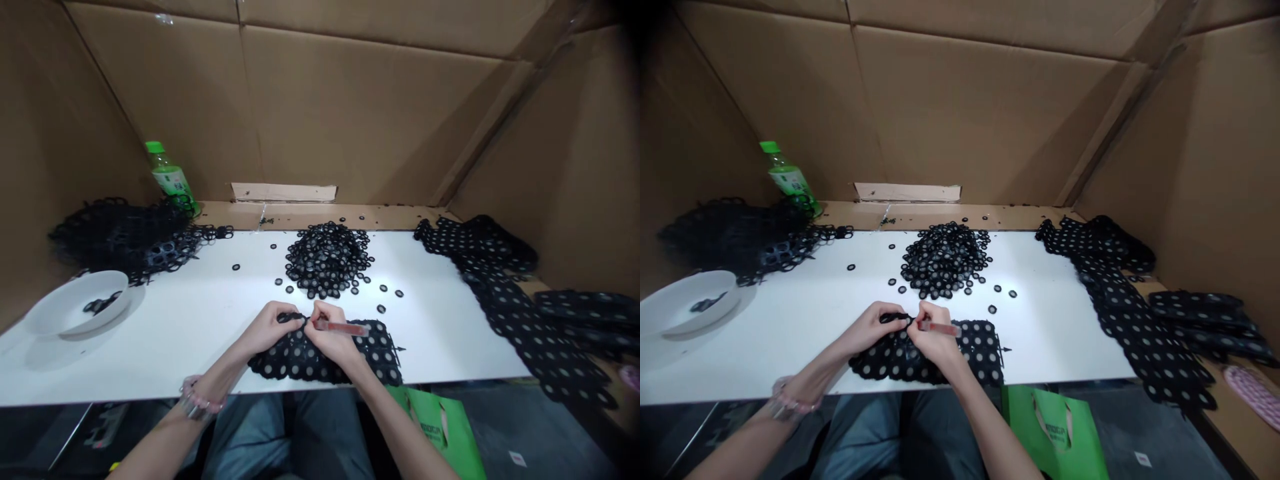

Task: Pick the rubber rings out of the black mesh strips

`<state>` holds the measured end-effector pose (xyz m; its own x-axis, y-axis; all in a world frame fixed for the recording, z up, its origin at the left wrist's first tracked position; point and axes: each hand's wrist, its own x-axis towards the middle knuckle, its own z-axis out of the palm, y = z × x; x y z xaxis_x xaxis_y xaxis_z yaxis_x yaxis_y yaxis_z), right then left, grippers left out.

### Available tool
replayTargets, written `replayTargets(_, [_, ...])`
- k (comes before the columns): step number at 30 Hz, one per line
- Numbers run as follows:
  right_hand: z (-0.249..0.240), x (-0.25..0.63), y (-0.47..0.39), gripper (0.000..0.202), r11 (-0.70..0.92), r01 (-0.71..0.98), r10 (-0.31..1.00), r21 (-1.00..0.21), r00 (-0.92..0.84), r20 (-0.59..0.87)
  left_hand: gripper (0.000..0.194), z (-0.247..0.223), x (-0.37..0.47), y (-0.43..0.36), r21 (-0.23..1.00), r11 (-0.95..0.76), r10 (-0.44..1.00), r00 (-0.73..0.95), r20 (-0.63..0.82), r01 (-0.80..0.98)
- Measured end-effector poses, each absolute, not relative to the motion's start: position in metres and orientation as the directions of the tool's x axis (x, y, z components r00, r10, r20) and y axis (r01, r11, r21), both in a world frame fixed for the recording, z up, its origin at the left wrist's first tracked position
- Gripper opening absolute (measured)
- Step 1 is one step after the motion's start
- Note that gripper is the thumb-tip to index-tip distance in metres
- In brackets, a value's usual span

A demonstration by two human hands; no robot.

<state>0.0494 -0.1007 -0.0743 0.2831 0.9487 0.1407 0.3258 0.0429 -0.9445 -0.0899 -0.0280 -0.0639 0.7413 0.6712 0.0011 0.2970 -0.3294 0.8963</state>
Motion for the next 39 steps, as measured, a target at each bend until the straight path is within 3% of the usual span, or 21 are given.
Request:
replayTargets(2, [-0.072, 0.051, -0.101, 0.015, 0.051, 0.305, 0.946, -0.951, 0.29, 0.143, 0.021, -0.062, -0.091, -0.029, 0.897, -0.33, 0.678, 0.735, 0.008, 0.295])
replayTargets(7, [-0.071, 0.072, -0.105, 0.016, 0.111, 0.019, 0.922, -0.994, 0.37, 0.11, 0.016, -0.051, -0.092, -0.019, 0.814, -0.434, 0.638, 0.77, -0.025, 0.386])
replayTargets(13, [-0.074, 0.081, -0.11, 0.016, 0.079, 0.095, 0.922, -0.992, 0.373, 0.109, 0.024, -0.046, -0.076, -0.006, 0.717, -0.5, 0.521, 0.83, -0.197, 0.485])
replayTargets(21, [-0.075, 0.075, -0.109, 0.014, 0.039, 0.253, 0.938, -0.967, 0.324, 0.123, 0.02, -0.052, -0.072, -0.011, 0.708, -0.526, 0.556, 0.821, -0.132, 0.471])
replayTargets(39, [-0.077, 0.073, -0.109, 0.014, 0.023, 0.289, 0.951, -0.957, 0.29, 0.111, 0.024, -0.059, -0.076, -0.025, 0.704, -0.533, 0.61, 0.79, -0.065, 0.469])
